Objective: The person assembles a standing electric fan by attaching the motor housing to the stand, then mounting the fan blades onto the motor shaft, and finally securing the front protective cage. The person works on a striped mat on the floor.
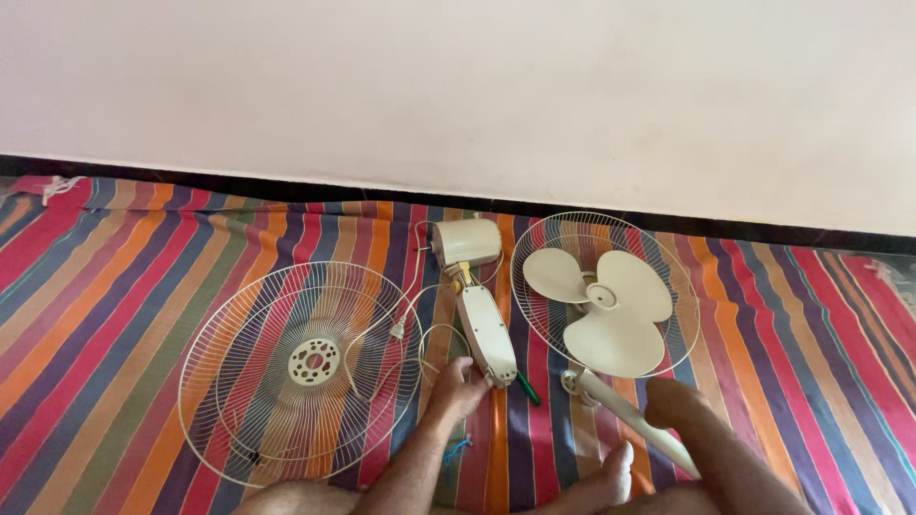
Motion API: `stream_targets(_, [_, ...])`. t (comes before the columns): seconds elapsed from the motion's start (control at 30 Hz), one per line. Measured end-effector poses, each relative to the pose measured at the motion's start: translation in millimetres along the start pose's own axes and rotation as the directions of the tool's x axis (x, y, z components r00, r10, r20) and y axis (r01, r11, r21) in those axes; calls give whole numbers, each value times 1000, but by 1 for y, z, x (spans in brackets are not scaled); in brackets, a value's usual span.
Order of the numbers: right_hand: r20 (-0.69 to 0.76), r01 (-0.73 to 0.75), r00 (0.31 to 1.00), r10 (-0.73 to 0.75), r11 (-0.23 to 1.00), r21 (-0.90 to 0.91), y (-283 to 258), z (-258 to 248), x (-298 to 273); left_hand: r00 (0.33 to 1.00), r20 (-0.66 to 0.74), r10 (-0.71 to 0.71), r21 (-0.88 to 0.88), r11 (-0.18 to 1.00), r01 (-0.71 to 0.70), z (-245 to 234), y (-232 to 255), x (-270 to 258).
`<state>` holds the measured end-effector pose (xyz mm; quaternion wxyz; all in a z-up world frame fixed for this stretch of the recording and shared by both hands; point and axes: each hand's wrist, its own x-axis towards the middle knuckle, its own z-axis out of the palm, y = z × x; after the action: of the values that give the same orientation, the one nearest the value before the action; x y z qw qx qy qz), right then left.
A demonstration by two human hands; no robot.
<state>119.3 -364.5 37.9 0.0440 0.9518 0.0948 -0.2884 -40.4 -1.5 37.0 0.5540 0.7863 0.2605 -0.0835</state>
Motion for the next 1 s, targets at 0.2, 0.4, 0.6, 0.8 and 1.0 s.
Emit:
stream_targets(0.2, [-360, 321, 916, -178, 863, 390, -92, -17, -32, 973, 57, 222, -252, 947, -201, 13, -6, 8])
stream_targets(0.4, [-547, 523, 792, -271, 763, 379, -194, -17, -29, 936, -53, 347, -390, 856, -339, 17, -20, 24])
stream_targets(0.6, [-325, 249, 943, -67, 789, 561, -262, -16, -24, 982, -148, 118, -25, 992, -123, -1, -23, 27])
stream_targets(0.8, [-430, 300, 899, -82, 831, 468, -278, -6, -20, 982, -146, 124, 1, 992, -125, -6, -10, 27])
stream_targets(1.0, [-496, 351, 868, -24, 737, 578, -278, 4, -2, 924, -317, 215, 341, 935, -101, -55, -1, 39])
